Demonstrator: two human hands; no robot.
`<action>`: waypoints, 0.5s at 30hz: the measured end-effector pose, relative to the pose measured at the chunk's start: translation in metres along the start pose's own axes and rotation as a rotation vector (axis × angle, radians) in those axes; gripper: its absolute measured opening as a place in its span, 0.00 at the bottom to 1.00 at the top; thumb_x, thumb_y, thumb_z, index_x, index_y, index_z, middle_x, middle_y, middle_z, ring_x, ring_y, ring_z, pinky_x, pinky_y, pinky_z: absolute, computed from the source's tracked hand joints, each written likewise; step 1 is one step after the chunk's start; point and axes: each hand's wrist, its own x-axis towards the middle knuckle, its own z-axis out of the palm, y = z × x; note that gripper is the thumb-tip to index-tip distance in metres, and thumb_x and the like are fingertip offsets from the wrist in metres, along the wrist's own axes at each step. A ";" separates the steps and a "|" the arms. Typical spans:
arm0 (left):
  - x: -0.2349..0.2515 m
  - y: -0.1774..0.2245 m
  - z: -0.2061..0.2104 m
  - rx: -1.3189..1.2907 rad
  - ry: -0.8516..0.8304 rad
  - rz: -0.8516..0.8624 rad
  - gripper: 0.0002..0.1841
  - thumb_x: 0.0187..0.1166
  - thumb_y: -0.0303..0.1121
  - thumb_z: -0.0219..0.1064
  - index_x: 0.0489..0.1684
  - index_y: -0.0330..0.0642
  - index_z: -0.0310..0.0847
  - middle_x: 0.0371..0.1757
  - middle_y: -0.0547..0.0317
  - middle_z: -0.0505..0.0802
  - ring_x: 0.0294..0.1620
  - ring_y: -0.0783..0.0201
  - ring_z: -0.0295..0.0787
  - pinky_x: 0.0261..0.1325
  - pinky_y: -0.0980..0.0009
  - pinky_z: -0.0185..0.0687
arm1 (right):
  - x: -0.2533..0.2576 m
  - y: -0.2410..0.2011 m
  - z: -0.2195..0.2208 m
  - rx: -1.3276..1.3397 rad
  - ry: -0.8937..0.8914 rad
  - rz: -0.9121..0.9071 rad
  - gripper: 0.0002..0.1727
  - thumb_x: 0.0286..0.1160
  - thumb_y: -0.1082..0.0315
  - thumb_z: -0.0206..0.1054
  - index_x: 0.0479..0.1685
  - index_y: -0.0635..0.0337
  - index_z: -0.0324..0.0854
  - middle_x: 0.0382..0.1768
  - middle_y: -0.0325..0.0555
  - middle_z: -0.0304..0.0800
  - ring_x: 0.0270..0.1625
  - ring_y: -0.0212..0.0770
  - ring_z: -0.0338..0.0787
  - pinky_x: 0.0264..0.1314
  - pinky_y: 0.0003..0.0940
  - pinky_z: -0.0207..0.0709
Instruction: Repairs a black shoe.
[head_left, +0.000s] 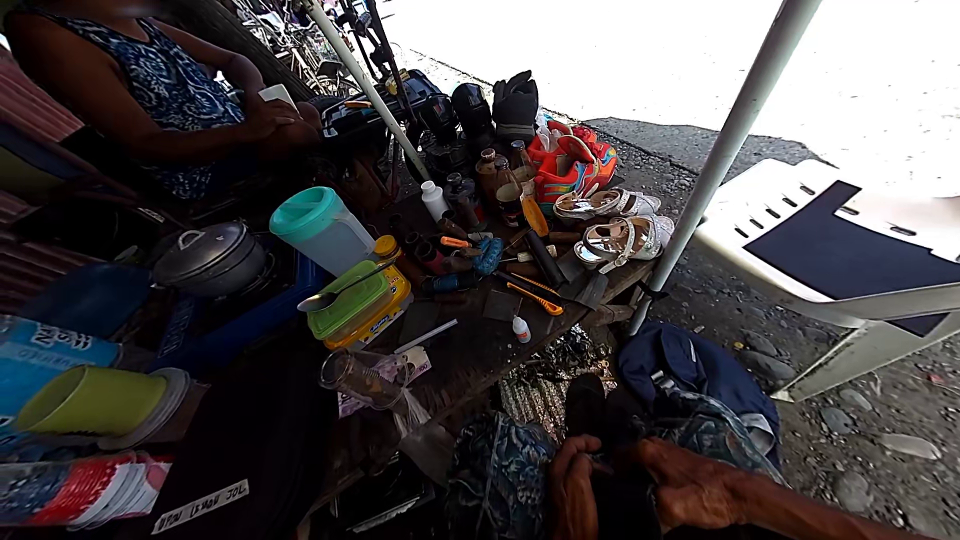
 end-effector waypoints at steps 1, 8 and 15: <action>0.000 0.000 0.000 -0.003 0.002 0.007 0.20 0.84 0.24 0.45 0.55 0.32 0.87 0.48 0.51 0.93 0.48 0.66 0.88 0.57 0.65 0.82 | 0.000 0.000 0.000 0.002 0.000 -0.003 0.23 0.62 0.50 0.77 0.41 0.62 0.85 0.34 0.53 0.87 0.42 0.51 0.87 0.46 0.56 0.75; 0.000 -0.003 0.001 -0.019 -0.005 0.020 0.19 0.84 0.24 0.45 0.54 0.32 0.86 0.46 0.52 0.93 0.46 0.67 0.89 0.57 0.66 0.83 | -0.003 -0.001 0.000 0.020 0.001 -0.001 0.21 0.63 0.50 0.77 0.38 0.62 0.85 0.32 0.51 0.86 0.40 0.49 0.87 0.44 0.54 0.75; -0.001 0.001 0.001 -0.012 -0.002 0.003 0.19 0.85 0.24 0.45 0.53 0.32 0.86 0.38 0.55 0.94 0.41 0.69 0.89 0.52 0.68 0.83 | -0.003 -0.006 -0.002 -0.009 -0.006 0.008 0.21 0.65 0.52 0.77 0.40 0.64 0.84 0.34 0.54 0.86 0.43 0.52 0.87 0.47 0.55 0.75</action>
